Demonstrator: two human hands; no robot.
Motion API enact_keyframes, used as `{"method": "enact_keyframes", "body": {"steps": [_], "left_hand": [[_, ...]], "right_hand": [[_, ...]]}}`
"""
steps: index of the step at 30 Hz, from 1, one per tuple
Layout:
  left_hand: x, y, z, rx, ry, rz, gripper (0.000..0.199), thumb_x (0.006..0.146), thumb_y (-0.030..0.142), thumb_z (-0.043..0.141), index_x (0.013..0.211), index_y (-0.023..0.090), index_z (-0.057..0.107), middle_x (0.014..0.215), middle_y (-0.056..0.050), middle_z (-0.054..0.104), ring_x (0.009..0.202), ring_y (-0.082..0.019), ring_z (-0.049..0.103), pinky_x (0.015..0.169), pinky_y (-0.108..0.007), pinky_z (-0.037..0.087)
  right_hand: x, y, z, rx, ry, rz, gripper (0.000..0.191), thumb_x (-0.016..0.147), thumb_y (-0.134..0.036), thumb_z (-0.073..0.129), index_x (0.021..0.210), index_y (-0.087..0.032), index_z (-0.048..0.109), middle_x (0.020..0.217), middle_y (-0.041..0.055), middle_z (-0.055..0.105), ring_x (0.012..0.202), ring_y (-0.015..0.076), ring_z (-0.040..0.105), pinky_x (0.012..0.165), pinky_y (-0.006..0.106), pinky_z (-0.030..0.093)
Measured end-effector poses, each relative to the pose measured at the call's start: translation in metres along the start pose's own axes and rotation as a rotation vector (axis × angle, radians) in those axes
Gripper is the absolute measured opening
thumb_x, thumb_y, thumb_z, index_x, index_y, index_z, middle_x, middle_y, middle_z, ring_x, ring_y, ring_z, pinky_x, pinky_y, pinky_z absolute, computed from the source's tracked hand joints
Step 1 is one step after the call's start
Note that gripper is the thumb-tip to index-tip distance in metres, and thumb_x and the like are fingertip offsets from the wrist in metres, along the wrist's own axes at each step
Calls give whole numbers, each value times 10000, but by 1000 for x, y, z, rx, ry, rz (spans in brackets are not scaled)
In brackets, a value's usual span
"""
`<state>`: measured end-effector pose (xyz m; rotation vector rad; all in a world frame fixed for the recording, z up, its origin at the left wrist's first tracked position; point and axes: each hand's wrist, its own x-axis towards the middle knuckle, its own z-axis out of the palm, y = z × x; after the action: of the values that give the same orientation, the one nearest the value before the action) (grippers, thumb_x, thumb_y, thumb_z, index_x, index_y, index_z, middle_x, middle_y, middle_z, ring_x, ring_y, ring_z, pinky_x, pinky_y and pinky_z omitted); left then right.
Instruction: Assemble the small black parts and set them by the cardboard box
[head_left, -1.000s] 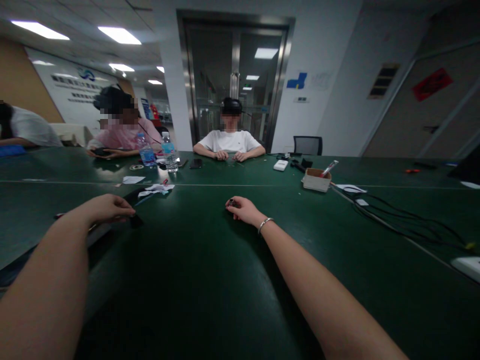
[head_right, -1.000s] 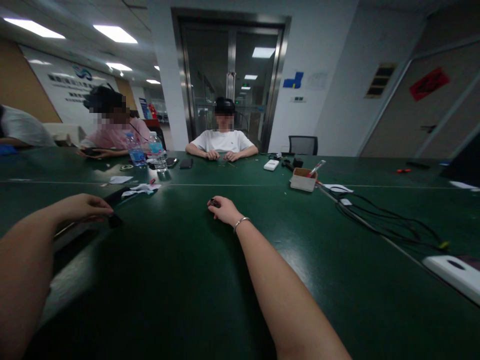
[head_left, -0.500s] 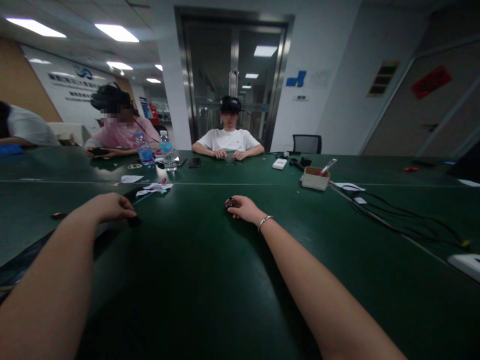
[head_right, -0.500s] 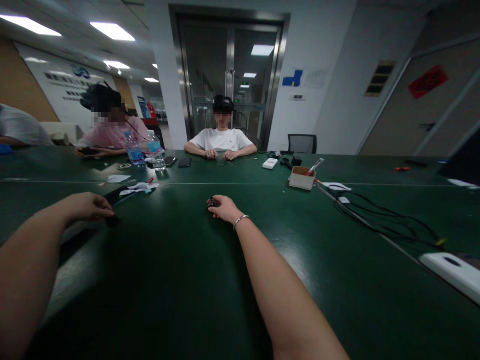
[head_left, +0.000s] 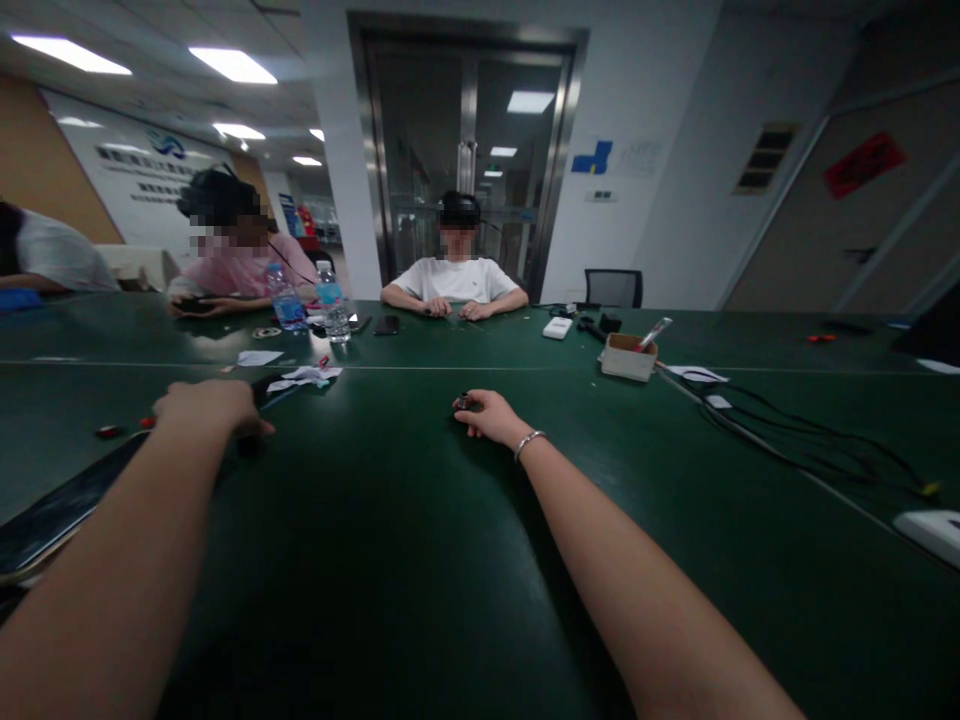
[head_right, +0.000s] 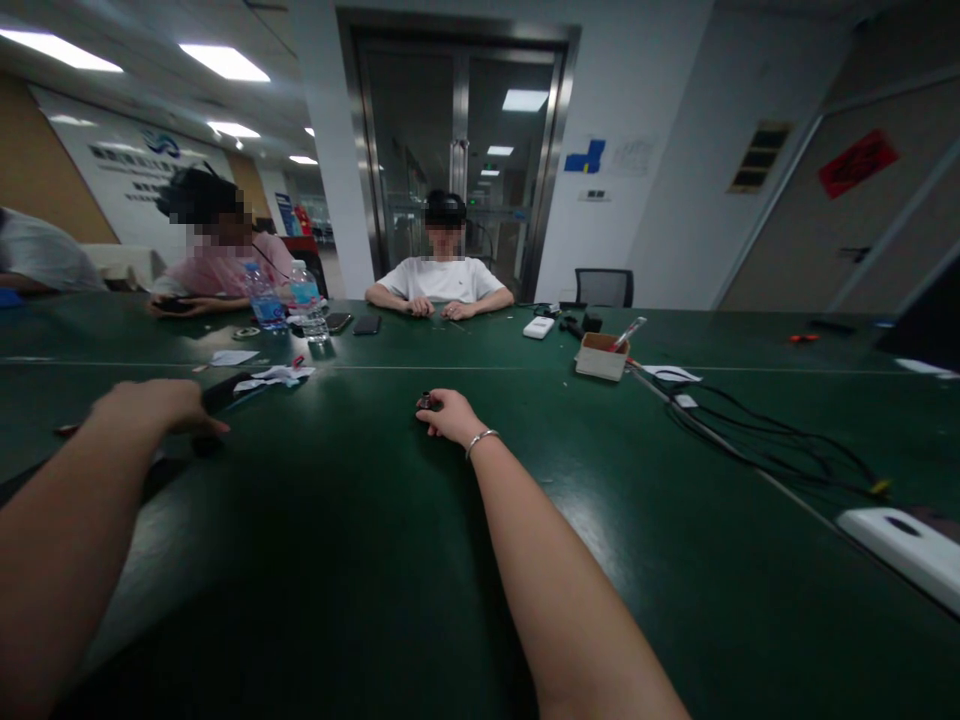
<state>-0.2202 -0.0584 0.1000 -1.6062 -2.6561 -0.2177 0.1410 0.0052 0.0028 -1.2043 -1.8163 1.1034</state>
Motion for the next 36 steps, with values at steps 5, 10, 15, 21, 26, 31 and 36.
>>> {"method": "enact_keyframes", "body": {"steps": [5, 10, 15, 21, 26, 31, 36], "left_hand": [[-50, 130, 7, -169, 150, 525, 536, 753, 530, 572, 1133, 152, 587, 1158, -181, 597, 1083, -329, 535, 914, -419, 394], [-64, 221, 71, -666, -36, 840, 304, 781, 448, 575, 891, 174, 648, 914, -108, 658, 853, -220, 607, 777, -305, 442], [-53, 219, 122, -1068, -257, 683, 198, 817, 305, 543, 941, 160, 596, 706, -39, 628, 624, -138, 591, 623, -266, 470], [-47, 209, 131, -1287, -395, 619, 157, 756, 183, 631, 901, 130, 604, 713, -35, 644, 638, -116, 621, 674, -269, 509], [-52, 213, 127, -1321, -416, 606, 150, 739, 115, 635, 886, 120, 609, 725, -42, 654, 684, -127, 643, 682, -270, 519], [-53, 212, 126, -1291, -434, 576, 114, 766, 196, 636, 843, 115, 615, 693, -55, 664, 639, -131, 643, 662, -275, 519], [-49, 213, 128, -1195, -429, 580, 161, 806, 276, 592, 834, 121, 623, 657, -51, 664, 565, -113, 613, 606, -252, 501]], "right_hand": [[-3, -2, -3, 123, 33, -17, 136, 847, -124, 565, 981, -142, 555, 777, 3, 597, 362, 39, 549, 297, 126, 400], [-3, 1, -5, 233, 92, 41, 128, 829, -84, 577, 930, -144, 527, 686, -25, 587, 394, 77, 598, 361, 153, 481], [-5, 1, -13, 226, 68, 98, 128, 765, 17, 611, 816, -98, 585, 561, -21, 596, 430, 71, 605, 439, 136, 520], [-9, 1, -21, 439, 56, 127, 193, 799, 32, 578, 949, -87, 606, 658, 17, 645, 531, 90, 660, 568, 185, 586], [-11, 5, -27, 540, 67, 142, 149, 842, -34, 587, 988, -64, 595, 672, 45, 657, 557, 111, 674, 584, 205, 591], [-11, 6, -28, 559, 89, 153, 48, 858, -31, 566, 881, -57, 599, 636, 49, 654, 526, 98, 659, 535, 159, 560], [-13, 5, -29, 575, 75, 143, 80, 832, -29, 601, 902, -63, 616, 702, 60, 676, 539, 93, 660, 550, 164, 565]]}}
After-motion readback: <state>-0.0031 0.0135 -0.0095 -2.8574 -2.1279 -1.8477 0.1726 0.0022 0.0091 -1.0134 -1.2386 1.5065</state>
